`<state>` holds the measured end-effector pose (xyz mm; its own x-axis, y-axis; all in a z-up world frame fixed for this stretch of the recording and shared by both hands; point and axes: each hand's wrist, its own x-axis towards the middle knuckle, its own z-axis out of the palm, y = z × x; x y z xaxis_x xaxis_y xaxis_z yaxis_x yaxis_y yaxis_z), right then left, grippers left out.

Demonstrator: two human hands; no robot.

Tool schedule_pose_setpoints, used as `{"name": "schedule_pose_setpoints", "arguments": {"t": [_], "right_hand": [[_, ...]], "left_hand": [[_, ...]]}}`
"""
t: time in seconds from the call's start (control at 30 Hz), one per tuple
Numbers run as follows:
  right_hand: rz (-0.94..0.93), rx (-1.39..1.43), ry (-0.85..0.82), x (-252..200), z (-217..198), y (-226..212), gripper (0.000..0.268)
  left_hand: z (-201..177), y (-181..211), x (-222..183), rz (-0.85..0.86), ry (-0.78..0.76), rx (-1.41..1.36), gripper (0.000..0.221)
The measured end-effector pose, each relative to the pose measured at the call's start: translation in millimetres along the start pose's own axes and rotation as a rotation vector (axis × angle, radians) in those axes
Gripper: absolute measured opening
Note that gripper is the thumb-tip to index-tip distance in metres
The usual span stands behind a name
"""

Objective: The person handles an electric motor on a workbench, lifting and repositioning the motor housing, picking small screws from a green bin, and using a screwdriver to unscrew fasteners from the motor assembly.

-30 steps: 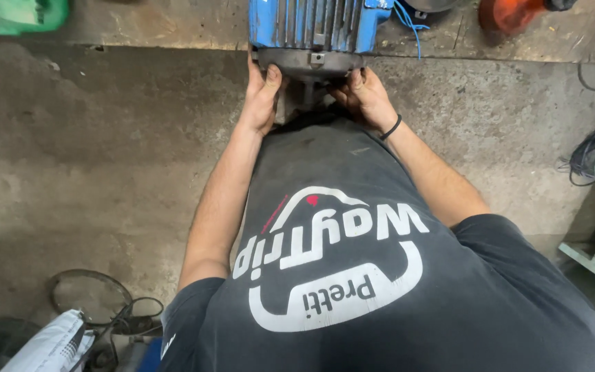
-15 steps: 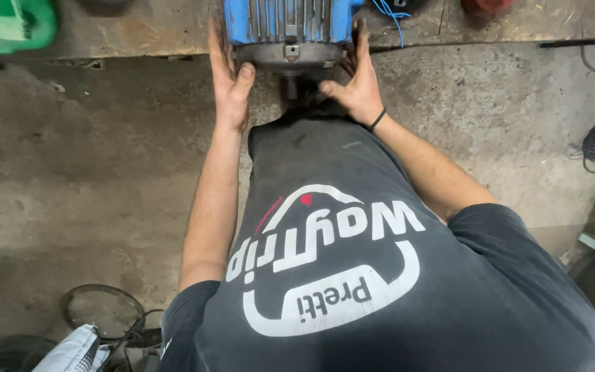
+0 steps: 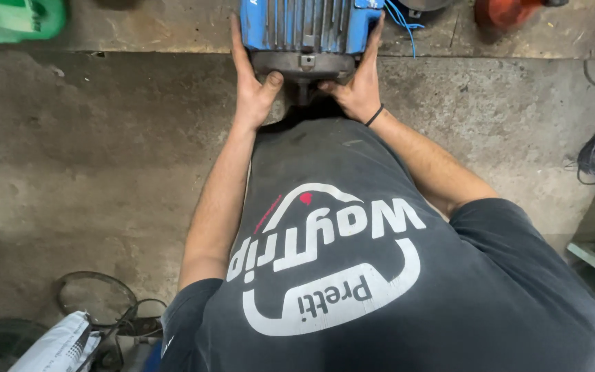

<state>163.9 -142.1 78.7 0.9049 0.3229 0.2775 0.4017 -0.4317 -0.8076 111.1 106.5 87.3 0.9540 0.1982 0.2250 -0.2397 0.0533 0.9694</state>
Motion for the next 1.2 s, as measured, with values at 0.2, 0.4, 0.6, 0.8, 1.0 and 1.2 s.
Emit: {"name": "schedule_pose_setpoints", "arguments": {"t": [0.2, 0.4, 0.6, 0.8, 1.0, 1.2], "right_hand": [[0.02, 0.094, -0.005, 1, 0, -8, 0.155], [0.042, 0.129, 0.008, 1, 5, -8, 0.153], [-0.018, -0.018, 0.044, -16, 16, 41, 0.145], [0.024, 0.065, 0.05, -4, 9, 17, 0.152], [0.036, 0.004, 0.079, -2, 7, 8, 0.154], [0.06, -0.044, 0.137, -4, 12, 11, 0.152]], "left_hand": [[-2, -7, 0, -0.032, -0.016, 0.01, 0.126], [0, -10, 1, -0.009, -0.002, -0.075, 0.13], [0, 1, 3, -0.032, -0.013, -0.111, 0.13], [-7, -24, 0, 0.082, -0.006, 0.03, 0.112], [-13, -15, 7, 0.091, 0.029, 0.143, 0.109], [-24, 3, 11, 0.055, 0.029, 0.21, 0.114]]}}
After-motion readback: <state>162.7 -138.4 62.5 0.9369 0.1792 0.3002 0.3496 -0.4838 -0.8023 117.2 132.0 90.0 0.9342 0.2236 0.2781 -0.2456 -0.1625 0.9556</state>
